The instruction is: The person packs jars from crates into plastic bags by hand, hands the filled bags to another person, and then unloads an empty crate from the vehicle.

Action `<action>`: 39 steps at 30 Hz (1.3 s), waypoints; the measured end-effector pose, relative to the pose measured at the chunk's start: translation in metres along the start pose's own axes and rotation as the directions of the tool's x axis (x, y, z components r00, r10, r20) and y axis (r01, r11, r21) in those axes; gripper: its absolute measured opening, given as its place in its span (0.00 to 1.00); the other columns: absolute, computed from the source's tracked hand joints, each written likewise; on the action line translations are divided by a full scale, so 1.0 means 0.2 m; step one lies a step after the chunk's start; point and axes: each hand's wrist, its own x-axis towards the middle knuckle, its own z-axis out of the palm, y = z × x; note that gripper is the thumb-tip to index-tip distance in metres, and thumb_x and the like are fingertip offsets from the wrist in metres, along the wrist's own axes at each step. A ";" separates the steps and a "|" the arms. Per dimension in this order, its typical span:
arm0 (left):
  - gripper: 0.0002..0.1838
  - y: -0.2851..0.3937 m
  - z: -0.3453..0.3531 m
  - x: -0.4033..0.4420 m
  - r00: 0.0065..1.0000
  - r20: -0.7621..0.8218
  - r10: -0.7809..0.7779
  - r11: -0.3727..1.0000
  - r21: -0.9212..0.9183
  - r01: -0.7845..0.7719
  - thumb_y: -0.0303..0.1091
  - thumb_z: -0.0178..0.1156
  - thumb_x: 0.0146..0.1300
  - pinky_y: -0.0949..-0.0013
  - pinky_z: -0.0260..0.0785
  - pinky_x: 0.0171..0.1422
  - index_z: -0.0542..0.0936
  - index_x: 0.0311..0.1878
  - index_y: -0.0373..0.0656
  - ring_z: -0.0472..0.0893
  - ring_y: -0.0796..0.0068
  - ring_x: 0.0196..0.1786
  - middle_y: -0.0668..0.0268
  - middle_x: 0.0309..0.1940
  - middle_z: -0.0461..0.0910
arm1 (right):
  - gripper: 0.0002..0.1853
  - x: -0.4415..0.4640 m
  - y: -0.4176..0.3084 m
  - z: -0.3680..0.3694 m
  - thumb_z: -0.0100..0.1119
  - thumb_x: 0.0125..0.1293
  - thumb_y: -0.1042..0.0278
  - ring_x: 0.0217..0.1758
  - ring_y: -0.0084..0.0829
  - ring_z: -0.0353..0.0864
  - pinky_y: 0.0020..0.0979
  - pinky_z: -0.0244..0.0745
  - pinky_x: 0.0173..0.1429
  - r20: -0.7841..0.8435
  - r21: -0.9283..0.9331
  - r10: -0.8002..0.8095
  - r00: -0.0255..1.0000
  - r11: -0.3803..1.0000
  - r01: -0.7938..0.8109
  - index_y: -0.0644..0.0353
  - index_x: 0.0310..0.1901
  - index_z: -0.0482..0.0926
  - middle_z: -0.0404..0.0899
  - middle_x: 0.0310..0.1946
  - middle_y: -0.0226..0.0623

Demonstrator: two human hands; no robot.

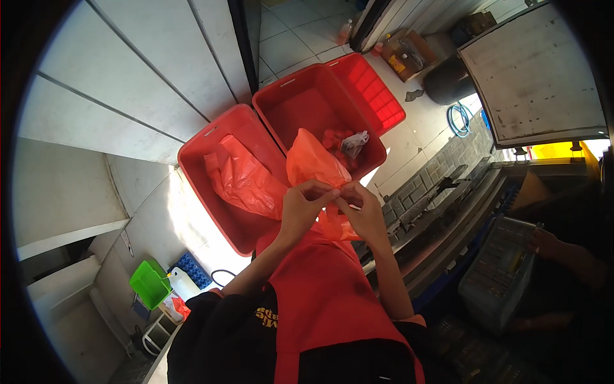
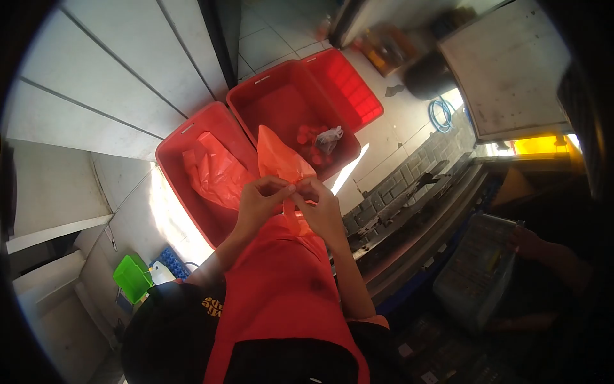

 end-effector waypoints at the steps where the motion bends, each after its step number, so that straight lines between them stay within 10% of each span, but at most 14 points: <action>1: 0.14 -0.02 -0.01 0.00 1.000 0.007 -0.003 1.000 0.001 0.003 0.38 0.71 0.64 0.75 0.74 0.45 0.86 0.45 0.37 0.84 0.80 0.37 0.64 0.33 0.88 | 0.11 0.00 0.02 0.01 0.68 0.67 0.68 0.45 0.25 0.87 0.28 0.81 0.50 0.004 0.033 -0.013 1.000 0.999 0.013 0.64 0.44 0.78 0.86 0.39 0.36; 16: 0.10 -0.01 -0.06 0.05 0.992 0.113 -0.050 0.985 -0.161 0.068 0.34 0.72 0.64 0.77 0.71 0.38 0.85 0.39 0.37 0.81 0.86 0.33 0.70 0.28 0.84 | 0.10 -0.07 0.16 -0.06 0.60 0.73 0.70 0.48 0.26 0.83 0.29 0.81 0.54 0.174 0.724 0.141 0.975 0.653 -0.224 0.63 0.52 0.77 0.83 0.46 0.38; 19: 0.08 0.00 -0.12 0.06 0.997 0.078 0.029 1.000 -0.007 -0.028 0.33 0.71 0.63 0.74 0.72 0.35 0.84 0.38 0.40 0.81 0.80 0.30 0.68 0.29 0.85 | 0.11 -0.07 0.22 -0.08 0.55 0.76 0.68 0.50 0.28 0.82 0.32 0.80 0.56 0.056 0.673 0.130 0.990 0.727 -0.134 0.63 0.54 0.76 0.81 0.46 0.36; 21: 0.06 -0.02 -0.16 0.07 0.736 0.195 0.648 0.459 0.671 -0.582 0.32 0.68 0.63 0.67 0.73 0.32 0.81 0.38 0.41 0.81 0.70 0.27 0.65 0.29 0.83 | 0.12 -0.09 0.20 -0.12 0.50 0.79 0.65 0.52 0.31 0.81 0.36 0.80 0.58 -0.066 0.617 0.116 0.991 0.786 -0.051 0.63 0.55 0.75 0.78 0.46 0.34; 27: 0.05 -0.17 -0.33 0.15 0.799 0.089 0.595 0.268 0.915 -0.302 0.25 0.61 0.60 0.51 0.71 0.32 0.73 0.36 0.42 0.80 0.57 0.28 0.59 0.26 0.79 | 0.11 -0.10 0.23 -0.26 0.48 0.80 0.63 0.46 0.29 0.80 0.36 0.80 0.52 -0.239 0.849 0.194 0.951 0.517 0.108 0.61 0.49 0.74 0.78 0.42 0.34; 30: 0.07 -0.35 -0.60 0.29 0.865 -0.121 0.488 0.468 0.872 -0.141 0.24 0.61 0.59 0.54 0.69 0.31 0.71 0.36 0.43 0.79 0.54 0.26 0.58 0.25 0.77 | 0.12 -0.11 0.32 -0.40 0.45 0.81 0.61 0.37 0.24 0.76 0.32 0.77 0.45 -0.330 0.887 0.146 0.933 0.387 0.253 0.58 0.42 0.74 0.74 0.33 0.28; 34: 0.09 -0.47 -0.84 0.39 0.991 -0.122 0.053 0.846 0.533 0.020 0.25 0.64 0.58 0.64 0.68 0.33 0.71 0.35 0.42 0.76 0.66 0.28 0.65 0.28 0.76 | 0.12 -0.18 0.27 -0.44 0.44 0.82 0.61 0.30 0.25 0.72 0.34 0.71 0.34 -0.623 0.440 0.166 0.764 0.882 0.168 0.57 0.40 0.72 0.70 0.29 0.27; 36: 0.11 -0.13 -0.64 0.30 0.993 -0.059 0.106 0.983 0.158 -0.096 0.27 0.67 0.55 0.64 0.69 0.45 0.73 0.36 0.42 0.73 0.70 0.42 0.65 0.42 0.74 | 0.14 -0.19 0.28 -0.46 0.42 0.82 0.60 0.27 0.33 0.72 0.39 0.70 0.33 -0.731 -0.356 -0.373 0.571 0.923 0.147 0.61 0.42 0.70 0.71 0.27 0.36; 39: 0.13 0.08 -0.29 0.15 0.752 0.398 0.525 0.489 0.583 -0.649 0.32 0.66 0.57 0.58 0.64 0.60 0.75 0.44 0.43 0.69 0.63 0.58 0.62 0.54 0.70 | 0.11 -0.23 0.12 -0.34 0.41 0.82 0.62 0.33 0.49 0.82 0.41 0.73 0.40 -0.582 -0.229 -0.275 0.765 0.958 0.171 0.61 0.47 0.69 0.76 0.29 0.49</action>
